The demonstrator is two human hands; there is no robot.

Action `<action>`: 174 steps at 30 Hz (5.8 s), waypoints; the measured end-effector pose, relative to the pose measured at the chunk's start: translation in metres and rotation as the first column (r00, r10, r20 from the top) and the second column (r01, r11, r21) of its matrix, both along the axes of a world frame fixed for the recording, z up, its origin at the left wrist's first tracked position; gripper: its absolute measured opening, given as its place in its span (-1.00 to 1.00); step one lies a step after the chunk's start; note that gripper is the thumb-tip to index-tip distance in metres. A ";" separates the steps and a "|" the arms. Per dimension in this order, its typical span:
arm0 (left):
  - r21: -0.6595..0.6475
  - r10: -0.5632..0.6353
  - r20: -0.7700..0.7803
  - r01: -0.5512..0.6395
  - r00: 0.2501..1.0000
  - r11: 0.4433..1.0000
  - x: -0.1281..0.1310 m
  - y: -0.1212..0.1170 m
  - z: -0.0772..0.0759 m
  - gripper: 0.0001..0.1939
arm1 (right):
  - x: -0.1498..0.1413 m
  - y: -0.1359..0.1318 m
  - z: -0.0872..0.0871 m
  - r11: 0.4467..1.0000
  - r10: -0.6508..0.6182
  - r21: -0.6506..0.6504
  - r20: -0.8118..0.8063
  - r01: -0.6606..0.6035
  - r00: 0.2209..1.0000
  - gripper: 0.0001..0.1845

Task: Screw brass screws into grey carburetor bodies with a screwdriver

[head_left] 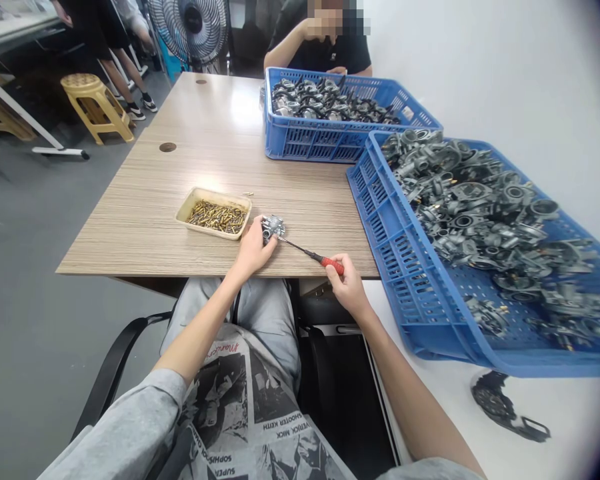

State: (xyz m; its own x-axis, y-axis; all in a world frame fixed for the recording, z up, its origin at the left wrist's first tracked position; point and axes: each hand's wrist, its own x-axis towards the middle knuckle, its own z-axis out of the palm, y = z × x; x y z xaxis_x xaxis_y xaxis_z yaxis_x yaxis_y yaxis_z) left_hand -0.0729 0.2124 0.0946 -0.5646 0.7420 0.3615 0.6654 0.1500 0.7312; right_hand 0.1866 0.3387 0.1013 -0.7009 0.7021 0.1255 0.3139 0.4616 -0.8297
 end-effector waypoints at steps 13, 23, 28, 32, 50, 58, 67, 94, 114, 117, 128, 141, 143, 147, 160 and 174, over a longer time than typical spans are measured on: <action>-0.004 0.007 -0.015 -0.007 1.000 1.000 0.000 0.000 0.000 -0.47 | 0.001 0.001 0.001 1.000 0.006 -0.018 0.014 -0.006 1.000 -0.68; -0.014 0.000 -0.011 0.000 1.000 1.000 0.000 0.000 0.001 -0.48 | 0.001 0.002 -0.002 0.999 0.001 -0.052 0.005 -0.001 1.000 -0.69; -0.013 0.003 -0.013 -0.003 1.000 1.000 0.000 0.000 0.001 -0.48 | 0.001 0.000 0.001 1.000 0.007 -0.018 0.008 -0.007 1.000 -0.72; -0.015 -0.004 -0.012 0.003 1.000 1.000 0.000 0.000 0.001 -0.48 | 0.000 -0.001 0.003 1.000 0.013 -0.021 -0.010 -0.013 1.000 -0.70; -0.007 0.004 -0.021 -0.004 1.000 1.000 0.001 0.000 0.000 -0.50 | 0.000 0.001 0.000 1.000 0.009 -0.003 0.010 -0.009 1.000 -0.73; -0.002 0.007 -0.022 -0.007 1.000 1.000 0.001 0.000 0.000 -0.50 | -0.001 0.000 0.001 1.000 0.014 0.009 0.002 -0.014 1.000 -0.73; -0.019 0.005 -0.017 -0.005 1.000 1.000 0.001 -0.001 0.002 -0.50 | 0.000 0.000 0.002 1.000 -0.001 0.004 0.028 0.001 1.000 -0.73; 0.006 0.009 -0.024 -0.009 1.000 1.000 0.001 0.000 0.000 -0.50 | -0.001 -0.001 0.004 0.999 0.017 0.038 0.044 -0.019 0.999 -0.74; -0.003 0.007 -0.025 -0.007 1.000 1.000 0.001 0.000 0.000 -0.48 | -0.001 -0.003 0.007 0.998 0.027 0.054 0.048 -0.030 0.998 -0.70; 0.002 0.004 -0.019 -0.004 1.000 1.000 0.001 0.000 0.000 -0.49 | -0.001 -0.002 0.008 0.998 0.028 0.055 0.050 -0.031 0.998 -0.70; -0.014 0.004 -0.015 -0.004 1.000 1.000 0.001 -0.001 0.003 -0.49 | 0.000 -0.004 0.009 0.998 0.050 0.031 0.042 -0.051 0.998 -0.75; 0.008 0.022 -0.034 -0.022 0.999 1.000 0.001 0.000 0.000 -0.50 | -0.001 -0.001 0.003 1.000 0.028 0.011 0.017 -0.028 0.999 -0.64; 0.003 0.023 -0.035 -0.022 0.999 1.000 0.002 0.000 0.000 -0.50 | -0.001 -0.002 0.006 0.999 0.030 0.024 0.016 -0.031 0.999 -0.67; 0.001 0.019 -0.043 -0.019 0.999 1.000 0.001 0.000 0.000 -0.50 | -0.001 -0.003 0.007 1.000 0.020 -0.005 0.002 -0.020 1.000 -0.72; -0.021 0.003 -0.032 -0.003 0.999 1.000 0.002 -0.001 0.005 -0.53 | 0.000 -0.002 0.004 0.999 0.024 0.030 0.015 -0.024 1.000 -0.72; -0.022 0.000 -0.039 -0.001 0.999 1.000 0.002 -0.001 0.004 -0.52 | -0.001 -0.001 0.004 0.999 0.028 0.041 0.016 -0.028 0.999 -0.71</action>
